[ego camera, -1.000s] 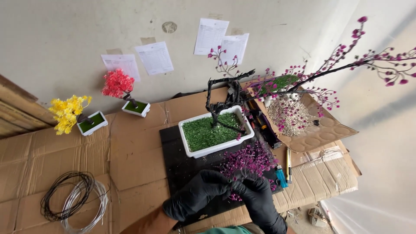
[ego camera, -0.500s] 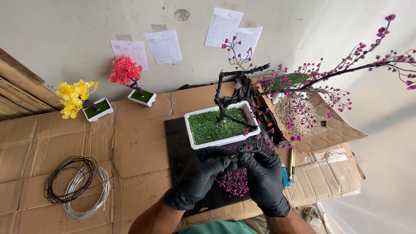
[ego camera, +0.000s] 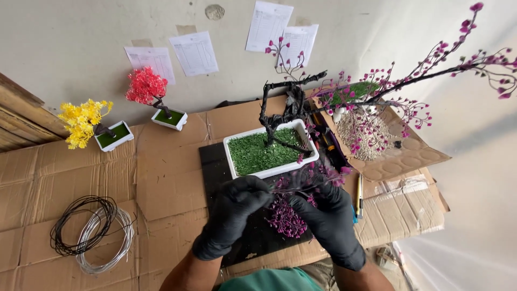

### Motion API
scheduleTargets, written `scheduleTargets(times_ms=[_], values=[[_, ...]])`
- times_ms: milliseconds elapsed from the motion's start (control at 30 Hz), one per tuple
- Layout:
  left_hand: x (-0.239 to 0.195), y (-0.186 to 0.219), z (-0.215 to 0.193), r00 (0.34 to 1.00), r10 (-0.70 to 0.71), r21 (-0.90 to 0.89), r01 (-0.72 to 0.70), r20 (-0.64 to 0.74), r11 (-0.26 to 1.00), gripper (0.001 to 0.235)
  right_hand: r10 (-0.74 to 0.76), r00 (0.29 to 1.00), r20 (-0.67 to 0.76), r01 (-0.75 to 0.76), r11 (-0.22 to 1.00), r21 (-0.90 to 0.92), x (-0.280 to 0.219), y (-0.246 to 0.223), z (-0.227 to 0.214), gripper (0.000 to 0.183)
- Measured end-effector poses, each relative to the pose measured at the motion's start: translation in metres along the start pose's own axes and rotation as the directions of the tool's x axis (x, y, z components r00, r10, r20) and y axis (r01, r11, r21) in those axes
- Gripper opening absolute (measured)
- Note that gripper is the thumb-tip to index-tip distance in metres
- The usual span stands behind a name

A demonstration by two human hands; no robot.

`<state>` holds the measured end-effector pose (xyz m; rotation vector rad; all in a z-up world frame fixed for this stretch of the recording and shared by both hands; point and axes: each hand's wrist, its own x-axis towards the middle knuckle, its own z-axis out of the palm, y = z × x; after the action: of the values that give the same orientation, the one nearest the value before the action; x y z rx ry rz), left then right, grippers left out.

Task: The person attaches small purple flower sprigs to a black wire bonsai tree frame using black wire. They repeatedly pick sprigs, wrap wire around the branch, and trim excess wire while working at a table with other bonsai components nearby.

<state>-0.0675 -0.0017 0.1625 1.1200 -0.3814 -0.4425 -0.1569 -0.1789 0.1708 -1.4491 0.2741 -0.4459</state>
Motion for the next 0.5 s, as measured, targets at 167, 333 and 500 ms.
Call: scheduleTargets(times_ms=[167, 333, 500], values=[[-0.026, -0.035, -0.071, 0.997, 0.020, -0.035, -0.023, -0.079, 0.999, 0.011, -0.166, 0.981, 0.100, 0.193, 0.798, -0.570, -0.005, 0.012, -0.034, 0.023], [-0.042, -0.082, -0.125, 0.875, -0.276, 0.309, 0.411, -0.398, 0.857, 0.015, 0.132, 0.991, -0.015, -0.088, 0.569, -0.817, -0.010, 0.105, -0.068, 0.027], [-0.043, -0.131, -0.145, 0.805, -0.263, 0.709, 0.593, -0.532, 0.382, 0.022, 0.006, 0.995, -0.098, -0.092, 0.401, -0.912, -0.017, 0.147, -0.068, 0.035]])
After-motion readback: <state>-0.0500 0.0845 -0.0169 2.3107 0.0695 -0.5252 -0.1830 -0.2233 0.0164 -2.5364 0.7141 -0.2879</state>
